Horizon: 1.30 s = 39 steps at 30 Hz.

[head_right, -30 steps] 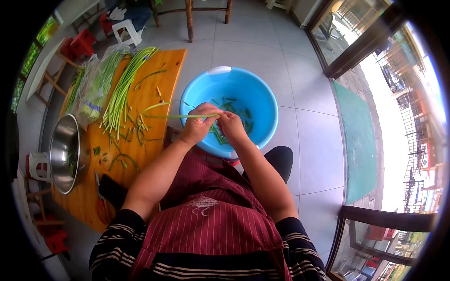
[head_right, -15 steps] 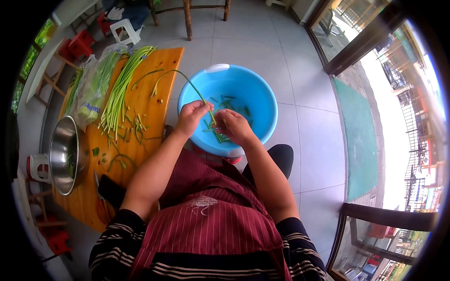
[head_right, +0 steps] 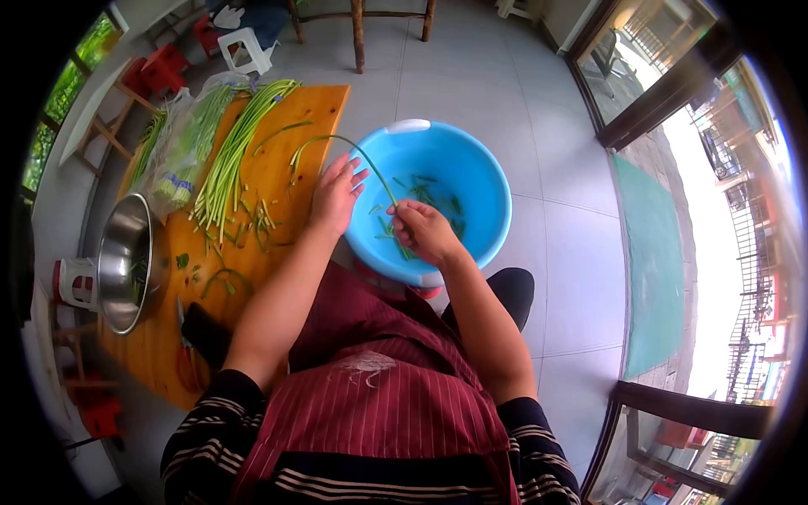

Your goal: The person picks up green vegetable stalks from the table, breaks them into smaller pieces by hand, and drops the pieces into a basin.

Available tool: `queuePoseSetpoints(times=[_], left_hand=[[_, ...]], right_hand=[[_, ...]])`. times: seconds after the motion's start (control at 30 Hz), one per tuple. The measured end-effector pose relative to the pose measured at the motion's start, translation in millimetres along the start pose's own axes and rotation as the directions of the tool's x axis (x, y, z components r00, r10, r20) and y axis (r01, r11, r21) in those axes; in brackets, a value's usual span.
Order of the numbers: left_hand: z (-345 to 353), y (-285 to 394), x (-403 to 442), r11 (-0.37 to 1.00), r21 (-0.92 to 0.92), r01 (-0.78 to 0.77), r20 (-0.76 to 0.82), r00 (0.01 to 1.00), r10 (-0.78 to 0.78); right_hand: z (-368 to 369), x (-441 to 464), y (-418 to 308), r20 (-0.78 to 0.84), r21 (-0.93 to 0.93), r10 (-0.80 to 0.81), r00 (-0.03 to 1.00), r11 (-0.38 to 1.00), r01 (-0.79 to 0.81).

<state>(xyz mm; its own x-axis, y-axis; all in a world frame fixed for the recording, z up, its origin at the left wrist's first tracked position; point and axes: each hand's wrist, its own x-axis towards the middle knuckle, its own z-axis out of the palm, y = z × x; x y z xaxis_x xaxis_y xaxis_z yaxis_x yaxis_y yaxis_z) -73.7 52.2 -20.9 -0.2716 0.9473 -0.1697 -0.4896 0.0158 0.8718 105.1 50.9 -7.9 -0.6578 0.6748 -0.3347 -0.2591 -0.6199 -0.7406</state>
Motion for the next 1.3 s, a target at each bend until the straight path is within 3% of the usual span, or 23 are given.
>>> queuePoseSetpoints(times=[0.03,0.1,0.3,0.37,0.5,0.57,0.63,0.7,0.77,0.83,0.93,0.97,1.0,1.03,1.07,1.13,1.2,1.27,1.3], left_hand=[[-4,5,3,1.000,0.005,-0.014,-0.003,1.000,0.014],[-10,14,8,0.964,-0.265,-0.010,-0.166,0.986,-0.035],[-50,38,33,0.833,-0.542,0.111,-0.053,0.985,-0.165],[-68,54,41,0.803,-0.593,-0.053,-0.280,0.949,-0.144],[-84,80,20,0.897,-0.427,-0.114,-0.348,0.936,-0.046],[-84,91,1,0.960,-0.238,-0.150,-0.173,0.979,0.110],[-72,102,-15,0.959,-0.177,-0.221,-0.162,0.968,0.193],[-57,108,-31,0.950,-0.129,-0.283,-0.142,0.954,0.265],[-38,111,-47,0.942,-0.110,-0.316,0.034,0.946,0.321],[-15,110,-66,0.950,-0.066,-0.306,0.101,0.945,0.312],[13,97,-87,0.983,0.060,-0.175,0.276,0.949,0.153],[18,94,-92,0.984,0.055,-0.167,0.289,0.946,0.144],[23,92,-97,0.981,0.150,-0.123,0.322,0.944,0.069],[27,89,-101,0.966,0.246,-0.084,0.345,0.938,-0.007],[33,86,-105,0.952,0.284,-0.110,0.352,0.936,0.003],[38,81,-109,0.932,0.343,-0.115,0.360,0.933,-0.017],[42,79,-112,0.878,0.452,-0.155,0.370,0.929,-0.026],[47,79,-118,0.839,0.524,-0.148,0.352,0.934,-0.056],[50,77,-119,0.795,0.587,-0.149,0.341,0.937,-0.076]], right_hand=[[0,-1,-1,0.005,0.038,-0.002,1.000,0.999,0.002],[3,-4,-5,0.040,0.051,-0.026,0.999,0.998,0.024],[11,-22,-22,0.202,0.160,-0.105,0.974,0.984,0.073],[13,-28,-24,0.223,0.164,-0.117,0.968,0.983,0.081],[9,-34,-19,0.171,0.091,-0.099,0.980,0.992,0.085],[4,-35,-15,0.160,0.064,-0.098,0.982,0.994,0.089],[-6,-37,-11,0.018,-0.026,-0.065,0.998,0.998,0.065],[-28,-34,-3,-0.019,-0.030,-0.052,0.998,0.998,0.052],[-50,-27,6,-0.192,0.030,0.011,0.981,1.000,-0.005],[-65,-21,8,-0.276,-0.030,0.024,0.961,0.999,-0.033],[-91,-8,11,-0.406,-0.388,-0.100,0.908,0.919,-0.072],[-105,-2,16,-0.421,-0.384,-0.105,0.901,0.920,-0.072],[-106,1,17,-0.394,-0.764,-0.405,0.825,0.643,-0.049],[-98,0,15,-0.225,-0.970,-0.640,0.734,0.221,-0.104],[-91,-3,12,-0.232,-0.969,-0.642,0.731,0.221,-0.113],[-37,-29,-18,0.006,-0.979,-0.837,0.547,0.107,0.174],[8,-56,-38,0.205,-0.940,-0.911,0.358,-0.081,0.331],[46,-83,-53,0.475,-0.862,-0.819,0.322,-0.361,0.355],[57,-89,-53,0.543,-0.833,-0.757,0.363,-0.434,0.342]])
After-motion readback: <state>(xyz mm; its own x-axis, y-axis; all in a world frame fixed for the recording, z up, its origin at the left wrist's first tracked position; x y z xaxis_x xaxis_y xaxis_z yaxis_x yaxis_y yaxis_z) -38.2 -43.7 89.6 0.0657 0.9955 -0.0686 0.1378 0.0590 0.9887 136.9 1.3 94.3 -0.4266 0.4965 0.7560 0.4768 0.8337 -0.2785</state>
